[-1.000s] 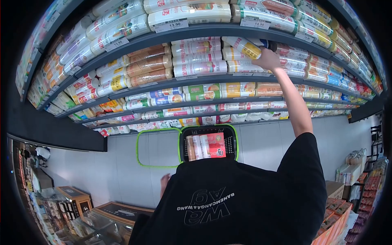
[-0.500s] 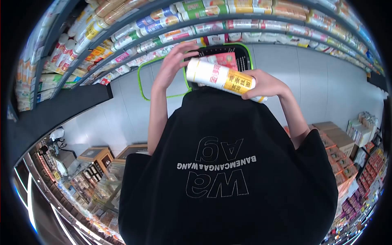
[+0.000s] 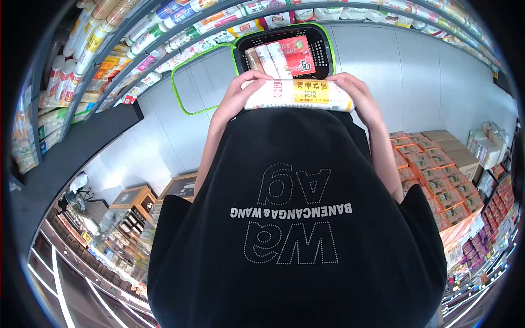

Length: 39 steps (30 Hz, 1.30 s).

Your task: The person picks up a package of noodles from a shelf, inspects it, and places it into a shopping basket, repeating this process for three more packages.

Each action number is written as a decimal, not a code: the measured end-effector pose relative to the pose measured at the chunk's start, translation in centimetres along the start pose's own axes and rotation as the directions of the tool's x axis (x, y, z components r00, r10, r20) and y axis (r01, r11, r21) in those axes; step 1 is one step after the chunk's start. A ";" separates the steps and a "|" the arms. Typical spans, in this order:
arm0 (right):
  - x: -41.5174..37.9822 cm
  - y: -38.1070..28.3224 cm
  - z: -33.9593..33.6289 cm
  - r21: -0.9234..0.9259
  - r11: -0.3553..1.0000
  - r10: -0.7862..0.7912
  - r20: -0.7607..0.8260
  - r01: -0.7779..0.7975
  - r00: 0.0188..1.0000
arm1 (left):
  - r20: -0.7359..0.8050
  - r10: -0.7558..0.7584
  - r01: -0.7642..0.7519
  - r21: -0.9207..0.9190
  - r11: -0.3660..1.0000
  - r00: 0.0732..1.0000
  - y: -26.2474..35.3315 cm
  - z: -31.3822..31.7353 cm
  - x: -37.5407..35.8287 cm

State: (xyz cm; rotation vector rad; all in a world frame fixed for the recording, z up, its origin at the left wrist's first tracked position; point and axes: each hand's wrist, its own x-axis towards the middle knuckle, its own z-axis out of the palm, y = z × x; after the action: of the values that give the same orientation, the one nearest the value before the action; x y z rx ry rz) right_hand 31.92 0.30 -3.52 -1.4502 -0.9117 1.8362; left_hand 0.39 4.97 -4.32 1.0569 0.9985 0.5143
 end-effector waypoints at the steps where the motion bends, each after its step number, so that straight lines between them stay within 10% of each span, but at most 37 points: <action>1: -0.3 0.4 0.5 0.013 1.000 0.001 -0.076 0.000 0.997 | -0.024 0.008 -0.008 -0.009 1.000 1.000 -0.1 0.1 -0.2; 39: -3.0 0.4 0.7 -0.125 0.951 -0.281 0.028 0.282 0.959 | -0.153 0.086 -0.078 0.058 0.995 0.984 -1.8 1.8 -1.6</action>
State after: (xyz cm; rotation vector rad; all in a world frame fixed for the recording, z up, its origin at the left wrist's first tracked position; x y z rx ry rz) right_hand 31.79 -2.44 -2.09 -1.3085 -1.1946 1.5998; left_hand 1.05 2.14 -4.96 1.1209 1.1138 0.6489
